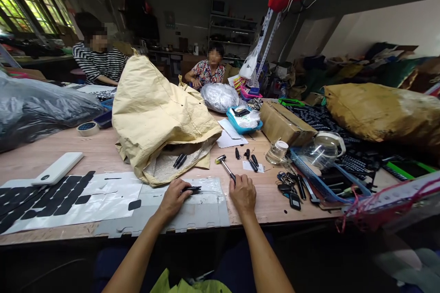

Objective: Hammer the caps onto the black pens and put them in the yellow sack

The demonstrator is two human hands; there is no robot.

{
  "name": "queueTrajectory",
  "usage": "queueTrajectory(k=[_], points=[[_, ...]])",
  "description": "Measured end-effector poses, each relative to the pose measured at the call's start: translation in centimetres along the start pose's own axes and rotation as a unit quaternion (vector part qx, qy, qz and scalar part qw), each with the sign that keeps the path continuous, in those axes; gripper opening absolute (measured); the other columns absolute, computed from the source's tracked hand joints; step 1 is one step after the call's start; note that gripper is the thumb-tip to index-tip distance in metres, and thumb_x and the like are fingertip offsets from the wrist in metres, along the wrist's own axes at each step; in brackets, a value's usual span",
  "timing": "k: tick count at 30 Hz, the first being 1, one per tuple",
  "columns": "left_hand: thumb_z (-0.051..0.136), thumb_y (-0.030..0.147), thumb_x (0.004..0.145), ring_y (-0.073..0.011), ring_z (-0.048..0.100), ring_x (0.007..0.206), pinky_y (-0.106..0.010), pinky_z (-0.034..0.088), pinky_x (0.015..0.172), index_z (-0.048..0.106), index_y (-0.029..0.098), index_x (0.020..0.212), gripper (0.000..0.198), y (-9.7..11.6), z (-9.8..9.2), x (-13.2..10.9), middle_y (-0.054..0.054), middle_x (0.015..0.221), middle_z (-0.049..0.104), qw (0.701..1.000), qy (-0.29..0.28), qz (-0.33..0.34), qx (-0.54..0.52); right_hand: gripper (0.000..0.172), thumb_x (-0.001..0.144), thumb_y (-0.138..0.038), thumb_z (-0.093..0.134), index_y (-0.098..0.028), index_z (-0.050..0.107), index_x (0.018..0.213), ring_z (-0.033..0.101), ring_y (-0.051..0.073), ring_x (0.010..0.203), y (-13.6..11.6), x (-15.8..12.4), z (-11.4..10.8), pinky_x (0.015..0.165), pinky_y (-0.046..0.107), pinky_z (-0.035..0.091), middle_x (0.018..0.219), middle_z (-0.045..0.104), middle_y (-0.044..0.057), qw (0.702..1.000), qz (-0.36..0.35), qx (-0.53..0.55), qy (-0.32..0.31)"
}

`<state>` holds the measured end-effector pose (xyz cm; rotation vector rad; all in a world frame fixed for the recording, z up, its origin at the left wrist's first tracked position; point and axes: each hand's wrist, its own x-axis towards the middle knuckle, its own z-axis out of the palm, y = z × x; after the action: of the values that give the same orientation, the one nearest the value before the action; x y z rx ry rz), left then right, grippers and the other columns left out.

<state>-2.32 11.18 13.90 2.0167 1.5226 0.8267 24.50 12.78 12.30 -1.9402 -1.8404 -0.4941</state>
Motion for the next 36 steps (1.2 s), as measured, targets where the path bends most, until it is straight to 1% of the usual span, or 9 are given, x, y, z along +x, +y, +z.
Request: queueTrajectory(k=[6,10,14,18,23,27,30,32,36], points=[[0.06,0.023,0.086,-0.0237,0.06,0.098,-0.035,0.047,0.091,0.073,0.023,0.095,0.016,-0.1,-1.4,1.5,-0.006,0.095,0.067,0.998,-0.064,0.01,-0.005,0.02,0.092,-0.027,0.05,-0.02,0.068,0.09,0.05,0.021,0.084,-0.1,0.0,-0.1,0.072,0.031,0.035,0.086,0.06,0.008,1.0,0.005,0.001,-0.008],[0.063,0.028,0.084,-0.0225,0.061,0.093,-0.032,0.047,0.085,0.074,0.025,0.095,0.016,-0.5,-2.0,2.1,-0.004,0.091,0.067,0.996,-0.081,0.022,0.0,0.021,0.093,-0.028,0.049,-0.021,0.069,0.091,0.05,0.021,0.085,-0.3,0.0,-0.1,0.072,0.031,0.036,0.086,0.06,0.008,1.0,0.003,0.0,-0.005],[0.071,0.031,0.078,-0.0228,0.061,0.092,-0.032,0.047,0.084,0.075,0.025,0.097,0.02,-0.9,-2.1,2.0,-0.004,0.093,0.067,0.996,-0.086,0.024,-0.013,0.021,0.092,-0.027,0.05,-0.02,0.07,0.092,0.051,0.022,0.086,-0.3,0.0,-0.2,0.073,0.031,0.036,0.087,0.06,0.009,1.0,0.012,0.007,-0.011],[0.078,0.024,0.068,-0.0231,0.061,0.094,-0.033,0.048,0.086,0.074,0.022,0.1,0.032,-0.9,-1.9,1.9,-0.004,0.097,0.068,0.996,-0.083,0.01,-0.038,0.021,0.093,-0.028,0.05,-0.02,0.07,0.09,0.051,0.021,0.084,-0.4,0.0,-0.5,0.072,0.031,0.035,0.085,0.06,0.008,1.0,0.012,0.004,-0.011],[0.079,0.024,0.068,-0.0229,0.062,0.092,-0.033,0.048,0.084,0.074,0.022,0.098,0.031,-1.0,-1.9,1.9,-0.003,0.093,0.067,0.996,-0.07,0.01,-0.047,0.023,0.093,-0.03,0.05,-0.019,0.07,0.089,0.05,0.021,0.084,-0.5,-0.1,-0.7,0.072,0.031,0.034,0.085,0.06,0.008,1.0,0.017,0.01,-0.005],[0.078,0.025,0.069,-0.0216,0.061,0.089,-0.033,0.049,0.082,0.074,0.021,0.097,0.029,-1.0,-2.0,1.9,-0.004,0.094,0.067,0.996,-0.064,0.005,-0.055,0.022,0.092,-0.033,0.051,-0.02,0.069,0.092,0.049,0.022,0.084,-0.6,0.1,-0.6,0.071,0.032,0.034,0.088,0.06,0.009,0.999,0.033,0.025,-0.019],[0.076,0.025,0.072,-0.0205,0.061,0.086,-0.032,0.049,0.08,0.074,0.021,0.093,0.022,-0.9,-2.0,2.1,-0.004,0.093,0.067,0.996,-0.063,0.002,-0.06,0.02,0.092,-0.033,0.051,-0.021,0.067,0.09,0.05,0.022,0.085,-0.3,0.6,-0.7,0.07,0.032,0.034,0.09,0.06,0.009,0.995,0.051,0.059,-0.055],[0.075,0.025,0.073,-0.02,0.061,0.085,-0.032,0.048,0.08,0.074,0.021,0.09,0.017,-0.8,-2.0,2.2,-0.003,0.091,0.066,0.997,-0.061,0.002,-0.057,0.018,0.091,-0.033,0.051,-0.021,0.065,0.089,0.052,0.022,0.087,-0.3,0.8,-1.0,0.072,0.032,0.036,0.091,0.061,0.009,0.988,0.076,0.108,-0.078],[0.075,0.023,0.074,-0.0192,0.06,0.083,-0.031,0.047,0.079,0.075,0.021,0.09,0.016,-0.4,-2.0,2.1,-0.003,0.089,0.065,0.997,-0.061,-0.004,-0.046,0.023,0.091,-0.039,0.047,-0.022,0.06,0.096,0.057,0.023,0.094,-1.2,-0.2,-3.1,0.079,0.033,0.044,0.097,0.064,0.009,0.954,0.154,0.25,-0.054]])
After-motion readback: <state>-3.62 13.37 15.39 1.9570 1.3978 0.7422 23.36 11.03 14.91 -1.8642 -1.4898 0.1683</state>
